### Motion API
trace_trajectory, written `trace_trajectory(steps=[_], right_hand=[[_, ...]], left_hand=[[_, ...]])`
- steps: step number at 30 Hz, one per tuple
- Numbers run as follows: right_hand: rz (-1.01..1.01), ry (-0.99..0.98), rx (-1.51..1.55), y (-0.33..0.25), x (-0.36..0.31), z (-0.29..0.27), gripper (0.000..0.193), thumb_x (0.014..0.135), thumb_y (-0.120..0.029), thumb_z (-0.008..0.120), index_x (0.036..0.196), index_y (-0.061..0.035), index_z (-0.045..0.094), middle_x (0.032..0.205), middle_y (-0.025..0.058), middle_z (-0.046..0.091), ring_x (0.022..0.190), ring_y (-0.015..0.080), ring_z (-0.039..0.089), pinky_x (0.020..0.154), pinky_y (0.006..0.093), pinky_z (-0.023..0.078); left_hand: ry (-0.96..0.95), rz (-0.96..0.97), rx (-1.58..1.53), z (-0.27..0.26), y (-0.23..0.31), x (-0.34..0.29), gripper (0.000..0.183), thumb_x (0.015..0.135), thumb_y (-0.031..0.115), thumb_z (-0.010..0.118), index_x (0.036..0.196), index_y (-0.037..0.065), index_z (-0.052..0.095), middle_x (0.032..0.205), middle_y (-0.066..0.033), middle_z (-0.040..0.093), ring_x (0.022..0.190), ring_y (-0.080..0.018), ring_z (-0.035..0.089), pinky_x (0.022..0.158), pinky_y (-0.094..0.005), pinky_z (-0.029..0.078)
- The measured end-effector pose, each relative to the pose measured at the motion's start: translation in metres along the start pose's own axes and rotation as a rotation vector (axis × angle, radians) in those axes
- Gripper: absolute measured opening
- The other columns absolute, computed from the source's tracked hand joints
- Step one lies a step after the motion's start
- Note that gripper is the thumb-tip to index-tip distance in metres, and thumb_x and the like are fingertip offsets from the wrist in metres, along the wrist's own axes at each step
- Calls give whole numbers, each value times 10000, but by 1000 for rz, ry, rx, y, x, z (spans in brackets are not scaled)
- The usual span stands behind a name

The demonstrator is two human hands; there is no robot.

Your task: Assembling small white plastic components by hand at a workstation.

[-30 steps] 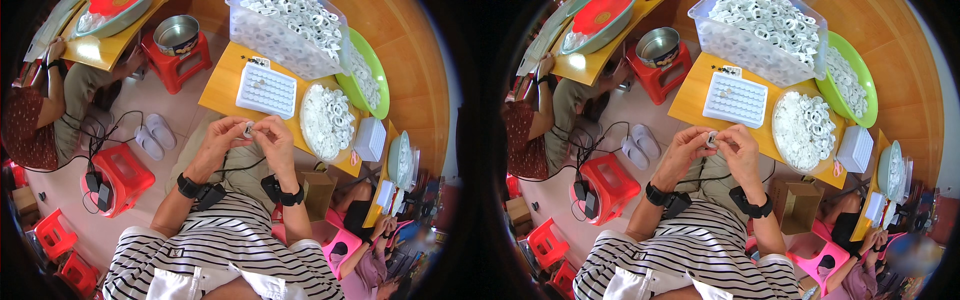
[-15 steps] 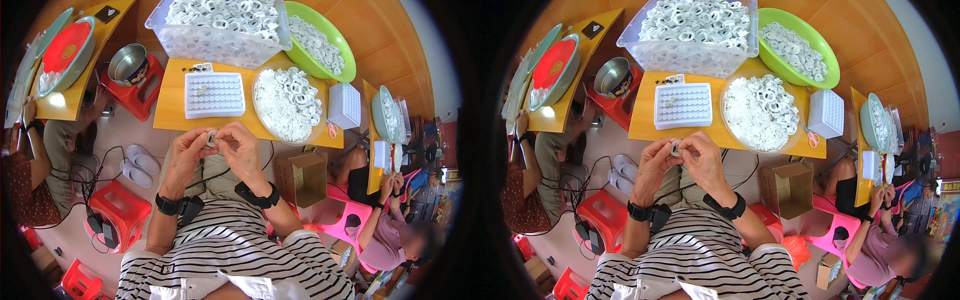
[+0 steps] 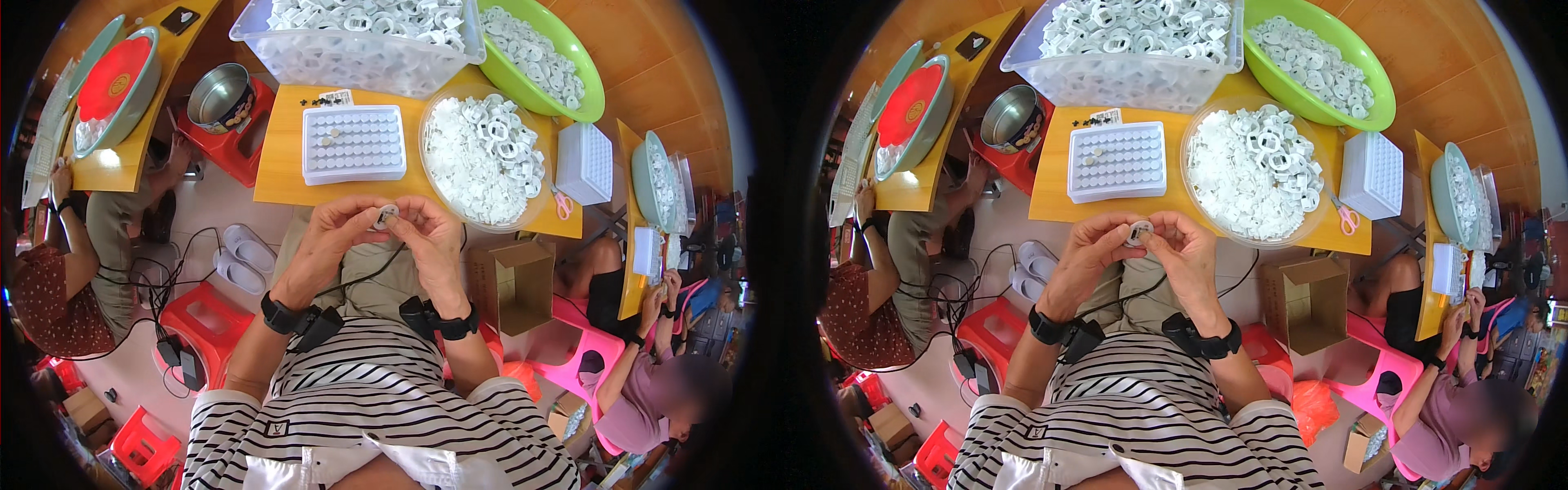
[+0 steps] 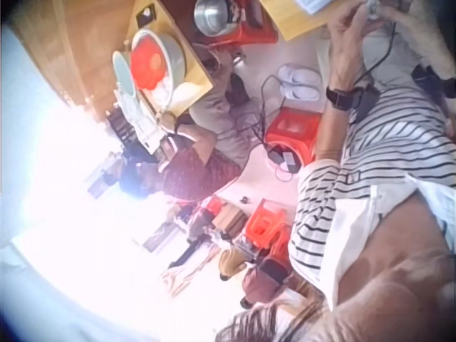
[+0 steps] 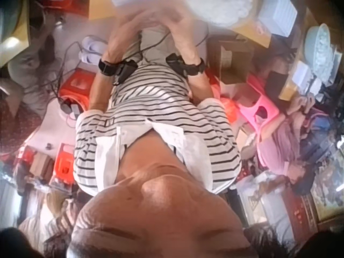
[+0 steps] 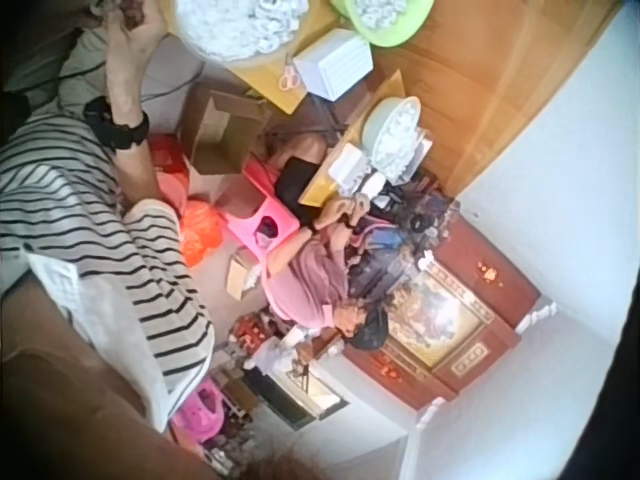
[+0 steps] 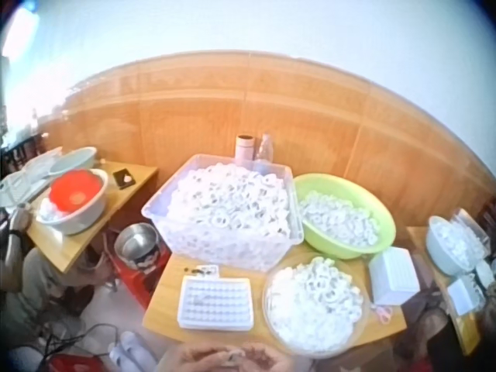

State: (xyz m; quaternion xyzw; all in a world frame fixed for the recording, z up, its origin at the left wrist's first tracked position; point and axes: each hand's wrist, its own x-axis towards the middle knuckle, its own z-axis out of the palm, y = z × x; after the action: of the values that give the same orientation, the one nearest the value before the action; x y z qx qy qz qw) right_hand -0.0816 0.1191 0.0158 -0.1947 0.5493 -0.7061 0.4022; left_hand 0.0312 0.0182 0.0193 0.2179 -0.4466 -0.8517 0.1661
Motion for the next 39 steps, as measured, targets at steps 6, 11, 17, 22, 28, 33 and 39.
trace_trajectory(steps=[6, 11, 17, 22, 28, 33, 39], right_hand=[[-40, 85, -193, -1, -2, -5, 92, 799, 18, 607, 889, 26, 589, 763, 16, 599, 642, 49, 537, 582, 181, 451], [-100, 169, -262, 7, -4, -3, 101, 800, -2, 606, 895, 20, 581, 737, 15, 583, 622, 49, 511, 549, 183, 434], [-188, 129, -373, 2, -5, -6, 127, 800, -7, 602, 924, 10, 579, 735, 19, 576, 604, 52, 496, 518, 188, 406], [-183, 166, -569, -9, -7, -15, 96, 821, -62, 581, 873, 17, 601, 685, 69, 586, 573, 100, 518, 528, 242, 423], [-368, 378, -1003, -51, 18, -59, 80, 760, -51, 613, 828, -11, 619, 715, 110, 595, 578, 227, 564, 538, 315, 429], [-382, 326, -1359, -53, 30, -82, 94, 733, -48, 632, 820, -22, 609, 787, 102, 570, 657, 290, 567, 572, 370, 427], [-407, 375, -1107, -48, 42, -92, 102, 760, -35, 626, 859, -14, 616, 735, 81, 596, 599, 191, 594, 510, 293, 439]], left_hand=[[-14, -19, 1, 5, -7, 6, 213, 909, 132, 495, 1064, 19, 589, 1006, -62, 608, 901, -134, 597, 800, -283, 517], [-34, -3, -12, 9, -11, 11, 213, 910, 127, 490, 1065, 14, 583, 998, -57, 603, 898, -138, 599, 799, -287, 520], [-5, -19, -94, 11, -10, 12, 212, 900, 126, 510, 1052, -1, 585, 983, -55, 602, 886, -127, 589, 790, -292, 517], [-30, -68, -79, 14, -6, 7, 226, 914, 144, 487, 1068, -1, 567, 980, -66, 604, 856, -136, 605, 773, -284, 524], [47, -80, -121, 5, -10, 4, 231, 915, 154, 487, 1062, -5, 566, 972, -70, 603, 832, -132, 609, 762, -269, 523], [40, -92, -171, 5, -14, 0, 229, 909, 159, 500, 1057, 3, 576, 950, -67, 611, 819, -131, 610, 749, -271, 528], [49, -109, -203, 0, -17, -4, 232, 908, 159, 501, 1062, 2, 575, 934, -64, 617, 802, -132, 616, 735, -267, 533]])
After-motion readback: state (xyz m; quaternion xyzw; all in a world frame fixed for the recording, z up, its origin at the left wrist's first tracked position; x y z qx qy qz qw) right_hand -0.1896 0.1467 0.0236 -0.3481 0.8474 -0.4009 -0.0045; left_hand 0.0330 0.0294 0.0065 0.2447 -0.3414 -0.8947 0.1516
